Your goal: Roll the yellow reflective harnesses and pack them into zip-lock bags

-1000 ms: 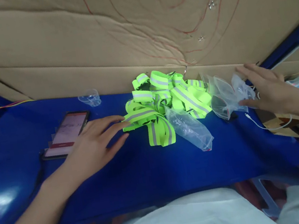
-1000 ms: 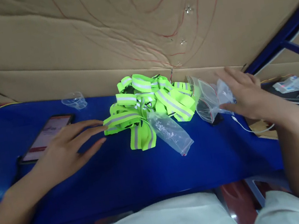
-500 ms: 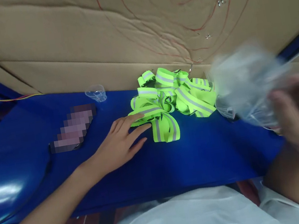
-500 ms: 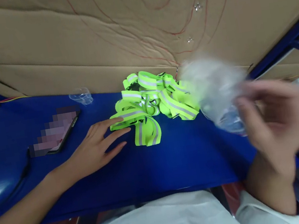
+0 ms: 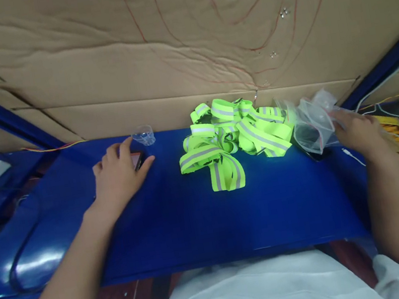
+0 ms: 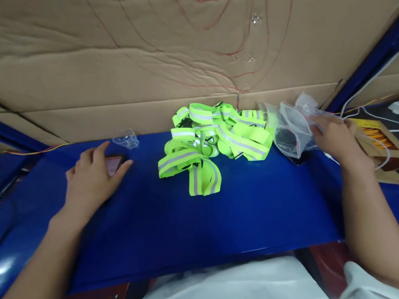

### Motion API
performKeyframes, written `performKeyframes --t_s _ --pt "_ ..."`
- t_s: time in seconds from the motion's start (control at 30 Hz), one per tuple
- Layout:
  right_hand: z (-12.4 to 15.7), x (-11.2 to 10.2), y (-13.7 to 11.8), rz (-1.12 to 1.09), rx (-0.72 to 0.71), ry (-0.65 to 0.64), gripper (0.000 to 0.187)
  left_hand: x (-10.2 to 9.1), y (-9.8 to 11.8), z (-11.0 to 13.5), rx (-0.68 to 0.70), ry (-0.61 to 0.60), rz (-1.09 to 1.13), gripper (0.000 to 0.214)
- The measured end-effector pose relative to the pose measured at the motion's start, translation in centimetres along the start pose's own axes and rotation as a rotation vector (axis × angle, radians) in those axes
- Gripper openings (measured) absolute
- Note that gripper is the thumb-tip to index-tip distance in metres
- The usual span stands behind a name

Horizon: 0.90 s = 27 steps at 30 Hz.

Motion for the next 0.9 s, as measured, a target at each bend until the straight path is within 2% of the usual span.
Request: performKeyframes --t_s 0.07,0.13,0.17,0.23,0.27,0.33,0.43,0.5,0.6,0.7,0.77,0.83,0.9 --pt "0.1 -1.3 -0.1 -0.004 0.069 0.068 0.058 -0.1 1.1 0.2 0.088 0.028 0.087 0.067" --pt "0.2 -4.1 -1.4 -0.039 0.142 0.230 0.068 -0.4 3.8 1.0 0.239 0.067 0.207 0.064" --pt "0.4 -5.8 -2.6 -0.102 0.157 0.355 0.070 -0.6 5.4 1.6 0.324 0.080 0.263 0.064" --pt "1.3 -8.9 -6.6 -0.308 0.029 0.562 0.060 -0.5 8.7 3.2 0.521 0.066 0.317 0.066" --pt "1.8 -10.0 -9.0 -0.412 -0.060 0.611 0.052 -0.3 10.1 4.1 0.625 0.040 0.328 0.065" --pt "3.2 -10.3 -14.6 -0.559 -0.322 0.504 0.048 0.5 12.4 5.9 0.806 -0.049 0.338 0.063" --pt "6.0 -8.6 -21.7 -0.644 -0.673 0.275 0.048 1.8 13.8 7.6 0.944 -0.166 0.387 0.057" --pt "7.6 -7.4 -24.5 -0.724 -0.810 0.168 0.042 2.3 13.9 8.0 0.957 -0.191 0.445 0.050" --pt "9.2 -7.0 -26.1 -0.881 -0.875 0.031 0.032 2.2 13.4 7.7 0.883 -0.135 0.546 0.026" --pt "10.5 -8.1 -26.7 -0.964 -0.929 -0.029 0.031 0.9 13.0 7.0 0.754 0.122 0.489 0.014" --pt "11.5 -9.1 -27.2 -0.988 -1.013 0.000 0.033 0.5 12.9 6.4 0.654 0.235 0.355 0.031" --pt "12.1 -9.7 -27.5 -1.007 -1.083 0.076 0.034 1.2 13.0 6.0 0.572 0.160 0.272 0.058" --pt "11.6 -9.3 -27.4 -1.020 -1.045 0.124 0.035 2.4 13.0 5.8 0.524 0.004 0.301 0.059"
Point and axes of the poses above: each hand's wrist, its own z-axis away from the middle knuckle, its own x-axis out of the palm, y = z × x, the point moved 6 cm from there along -z, towards the middle knuckle, and after that the axes turned 11 degrees about y, right-handed, at the moved point
